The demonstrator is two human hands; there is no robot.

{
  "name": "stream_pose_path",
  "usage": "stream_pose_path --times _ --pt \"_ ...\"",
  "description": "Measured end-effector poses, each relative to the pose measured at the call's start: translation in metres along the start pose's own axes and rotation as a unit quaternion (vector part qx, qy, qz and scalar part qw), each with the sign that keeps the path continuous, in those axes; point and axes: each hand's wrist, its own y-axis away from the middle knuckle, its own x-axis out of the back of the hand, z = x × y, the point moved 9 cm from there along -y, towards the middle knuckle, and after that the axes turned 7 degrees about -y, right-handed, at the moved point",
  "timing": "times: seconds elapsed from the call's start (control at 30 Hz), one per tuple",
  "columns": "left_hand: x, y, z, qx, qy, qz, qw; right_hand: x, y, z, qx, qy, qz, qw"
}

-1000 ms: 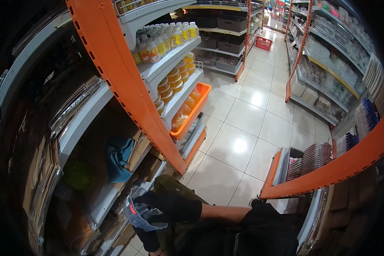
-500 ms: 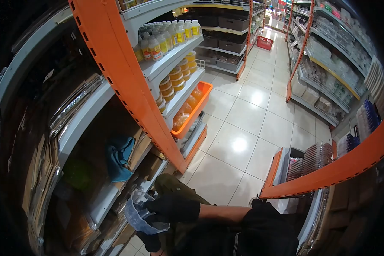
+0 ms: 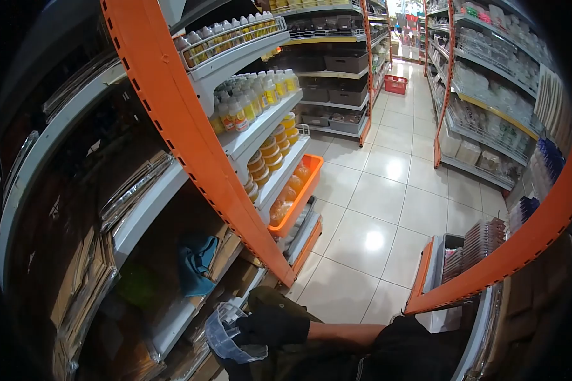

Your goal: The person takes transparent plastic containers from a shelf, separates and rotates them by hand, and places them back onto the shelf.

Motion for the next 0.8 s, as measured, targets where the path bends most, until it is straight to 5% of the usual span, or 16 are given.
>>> stream_pose_path --times 0.27,0.4,0.6,0.7,0.8 --pt "-0.003 0.022 0.032 -0.05 -0.011 -0.035 0.998 0.02 0.01 -0.018 0.012 -0.049 0.113 0.992" --pt "-0.006 0.024 0.027 0.04 0.035 -0.027 0.998 0.019 0.013 -0.02 0.011 -0.099 0.106 0.989" --pt "-0.011 0.022 0.033 0.034 0.015 -0.021 0.999 0.001 0.004 -0.011 -0.032 -0.057 -0.008 0.998" --pt "0.007 0.019 0.004 0.033 -0.045 -0.005 0.998 0.003 0.006 -0.004 0.051 -0.092 0.114 0.988" --pt "0.011 0.015 -0.008 0.038 -0.039 0.007 0.998 0.008 0.005 -0.004 0.024 -0.095 0.107 0.989"
